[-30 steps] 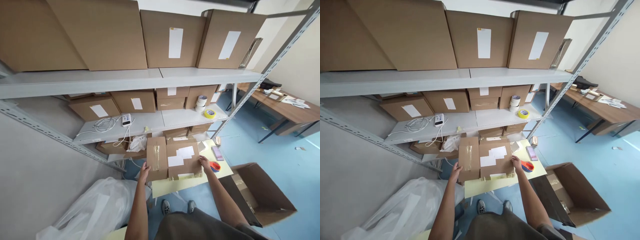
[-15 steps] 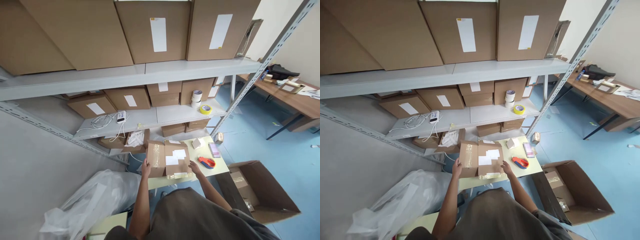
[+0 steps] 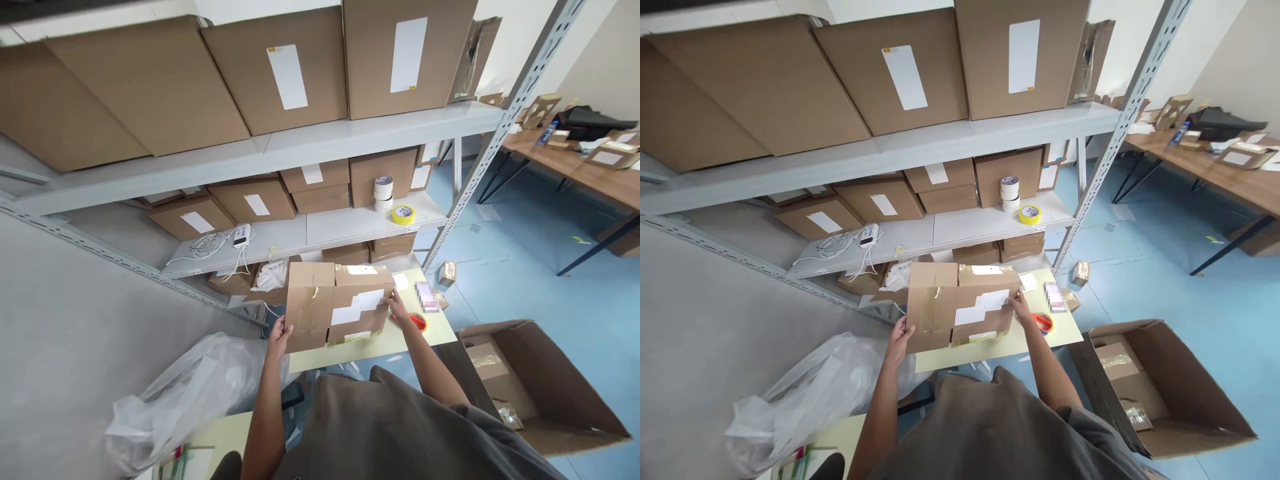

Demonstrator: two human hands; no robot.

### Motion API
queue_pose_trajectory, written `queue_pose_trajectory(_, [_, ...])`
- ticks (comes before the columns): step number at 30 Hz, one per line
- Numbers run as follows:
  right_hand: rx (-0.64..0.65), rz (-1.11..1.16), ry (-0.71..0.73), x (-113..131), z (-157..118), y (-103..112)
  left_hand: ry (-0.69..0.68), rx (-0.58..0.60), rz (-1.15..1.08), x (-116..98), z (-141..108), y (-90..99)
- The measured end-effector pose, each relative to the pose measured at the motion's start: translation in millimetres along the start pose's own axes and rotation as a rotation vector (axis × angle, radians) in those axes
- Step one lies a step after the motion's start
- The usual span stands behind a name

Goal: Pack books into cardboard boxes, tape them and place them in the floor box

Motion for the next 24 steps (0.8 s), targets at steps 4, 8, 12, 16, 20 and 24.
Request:
queue_pose_trajectory(4, [0.054,0.062,0.068,34.7,-1.8,-23.0,0.003,-0.048,0.098,-15.1,1.2,4.0])
queue_pose_trajectory(8, [0.064,0.062,0.143,51.9,-19.2,-34.0,0.034,-0.094,0.196,-26.8,5.1,10.7])
queue_pose_trajectory(12, [0.101,0.103,0.153,58.3,-31.7,-25.2,0.099,-0.028,0.257,-31.7,8.9,10.9])
queue_pose_trajectory(16, [0.065,0.102,0.15,61.1,-34.4,-12.1,0.129,-0.011,0.29,-26.2,14.8,6.1])
queue_pose_trajectory(20, [0.011,0.04,0.097,63.3,-33.4,-10.2,0.132,-0.061,0.278,-11.9,21.5,4.2])
queue_pose_trajectory(24, [-0.005,0.032,0.097,68.2,-33.1,-17.6,0.13,0.011,0.253,5.1,28.0,4.9])
Point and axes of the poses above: each hand's wrist, its own z-axis towards the middle knuckle, its own y-axis out of the back of the hand, x = y × z, the point moved 4 cm from there along z, towards the middle knuckle, and after that the axes turned 9 degrees about z, right-handed, at the moved point
